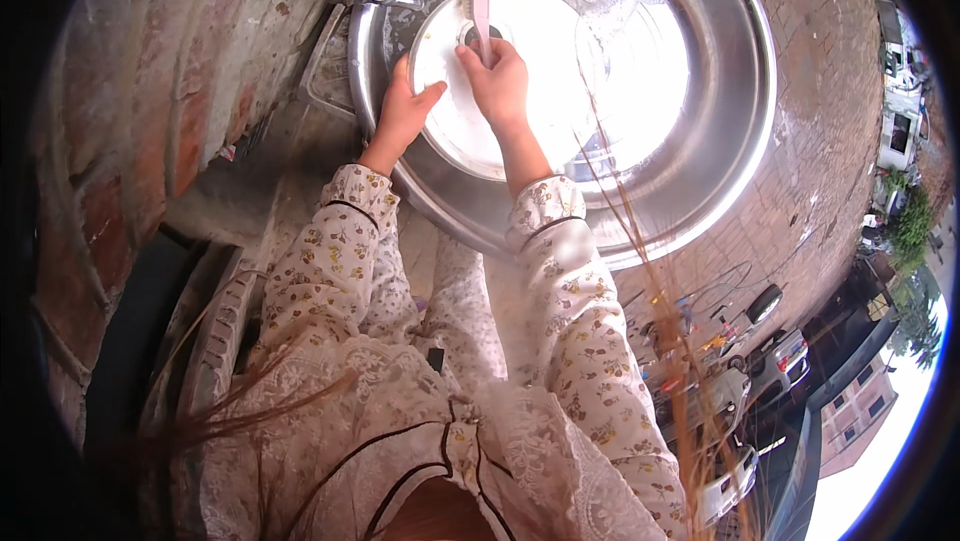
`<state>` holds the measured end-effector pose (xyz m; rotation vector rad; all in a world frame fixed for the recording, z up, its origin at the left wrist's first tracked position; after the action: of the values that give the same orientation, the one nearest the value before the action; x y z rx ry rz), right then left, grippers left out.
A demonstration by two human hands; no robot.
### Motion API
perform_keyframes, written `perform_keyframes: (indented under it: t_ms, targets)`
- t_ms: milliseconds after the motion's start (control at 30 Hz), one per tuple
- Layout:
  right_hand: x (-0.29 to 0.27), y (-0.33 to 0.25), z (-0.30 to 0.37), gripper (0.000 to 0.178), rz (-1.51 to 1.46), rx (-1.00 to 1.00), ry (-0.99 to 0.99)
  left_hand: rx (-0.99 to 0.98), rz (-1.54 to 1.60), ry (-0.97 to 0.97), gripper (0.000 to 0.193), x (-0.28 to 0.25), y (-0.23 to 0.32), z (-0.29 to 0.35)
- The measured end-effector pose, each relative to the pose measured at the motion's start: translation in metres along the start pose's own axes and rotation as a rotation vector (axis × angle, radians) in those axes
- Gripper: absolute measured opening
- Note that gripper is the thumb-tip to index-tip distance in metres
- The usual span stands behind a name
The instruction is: The person scrubs a white plastic lid with a brush in a metal basin, rinses it, and sets it aside. Then they rinse the metal basin and place it on the ground. Finally, they fill a white bucket with water, add detergent, and scrub the bucket's interior with the brush.
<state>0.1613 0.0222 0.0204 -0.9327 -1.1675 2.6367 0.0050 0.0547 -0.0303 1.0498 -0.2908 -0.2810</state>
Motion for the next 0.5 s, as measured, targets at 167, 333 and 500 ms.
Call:
perform_keyframes:
  t_ms: [167,333,500]
  targets:
    - [0.026,-0.005,0.0,0.033,-0.183,-0.002,-0.01,0.048,-0.087,-0.042,0.054,0.006,0.026,0.012]
    - [0.035,-0.013,-0.006,0.023,-0.096,-0.023,0.026,0.132,-0.159,0.01,0.051,0.003,0.025,0.017]
    - [0.029,-0.026,-0.009,0.027,0.124,-0.168,0.025,0.152,-0.095,-0.004,0.051,0.002,0.021,0.012]
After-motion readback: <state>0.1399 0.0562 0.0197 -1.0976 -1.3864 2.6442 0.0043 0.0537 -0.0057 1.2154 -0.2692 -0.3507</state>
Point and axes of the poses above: each hand's wrist, its own z-axis away from the middle knuckle, its own x-axis out of the palm, y = z × x, the point moved 7 cm from there along -z, towards the middle knuckle, and after that the axes turned 6 degrees about z, right-handed, at the moved point
